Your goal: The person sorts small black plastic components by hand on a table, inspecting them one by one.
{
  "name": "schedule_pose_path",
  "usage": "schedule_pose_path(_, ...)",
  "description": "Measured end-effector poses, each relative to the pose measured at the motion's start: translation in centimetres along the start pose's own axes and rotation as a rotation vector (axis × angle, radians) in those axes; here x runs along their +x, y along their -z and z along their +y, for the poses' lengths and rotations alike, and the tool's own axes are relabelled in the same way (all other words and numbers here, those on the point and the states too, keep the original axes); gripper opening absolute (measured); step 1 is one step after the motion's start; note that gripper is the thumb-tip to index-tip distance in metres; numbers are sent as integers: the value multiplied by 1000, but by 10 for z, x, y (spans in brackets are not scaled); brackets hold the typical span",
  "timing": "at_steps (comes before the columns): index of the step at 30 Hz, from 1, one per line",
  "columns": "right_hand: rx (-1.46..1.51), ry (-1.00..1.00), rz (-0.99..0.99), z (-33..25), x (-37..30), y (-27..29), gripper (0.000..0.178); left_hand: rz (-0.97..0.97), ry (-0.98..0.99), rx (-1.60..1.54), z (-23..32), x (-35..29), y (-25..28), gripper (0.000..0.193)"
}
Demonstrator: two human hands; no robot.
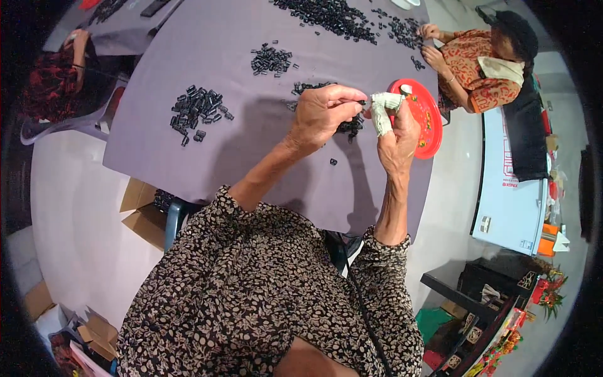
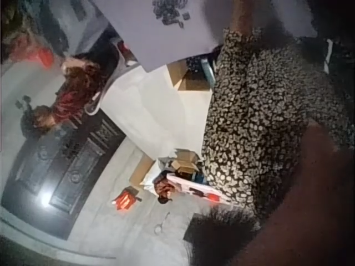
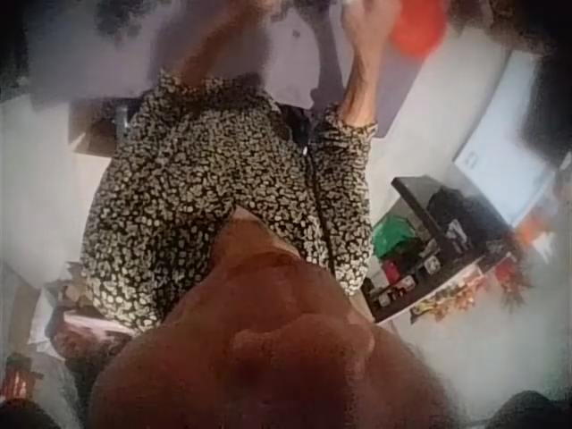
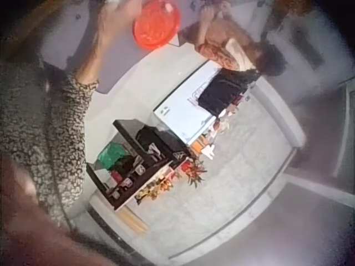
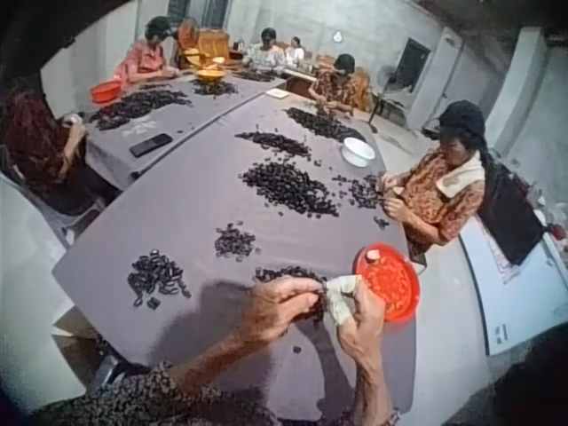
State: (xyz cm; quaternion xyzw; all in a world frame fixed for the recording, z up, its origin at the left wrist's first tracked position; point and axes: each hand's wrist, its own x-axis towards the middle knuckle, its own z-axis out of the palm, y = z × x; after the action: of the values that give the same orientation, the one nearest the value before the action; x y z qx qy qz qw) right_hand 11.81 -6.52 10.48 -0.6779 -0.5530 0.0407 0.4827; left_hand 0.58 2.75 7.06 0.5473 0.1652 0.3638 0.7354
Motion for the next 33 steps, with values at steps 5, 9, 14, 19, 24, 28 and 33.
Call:
schedule_pose_path(5,-83,35,8,1,-4,0,12,-2,-52,96,-3,-2,1,15)
schedule_pose_path(9,-440,256,9,-12,0,-1,13,29,-198,231,-6,-4,5,14)
schedule_pose_path(14,-409,264,-5,-11,4,-6,18,70,-279,437,10,-4,6,16)
schedule_pose_path(19,-426,265,-65,-1,9,-12,16,20,-143,321,3,1,20,21)
schedule_pose_path(24,-76,-6,-106,3,8,-20,19,1,92,-50,6,8,46,22)
schedule_pose_path(28,-78,-123,-264,31,-21,-34,14,73,89,-131,8,9,52,23)
schedule_pose_path(33,-275,-33,-345,57,-43,-35,9,19,240,-201,14,9,58,28)
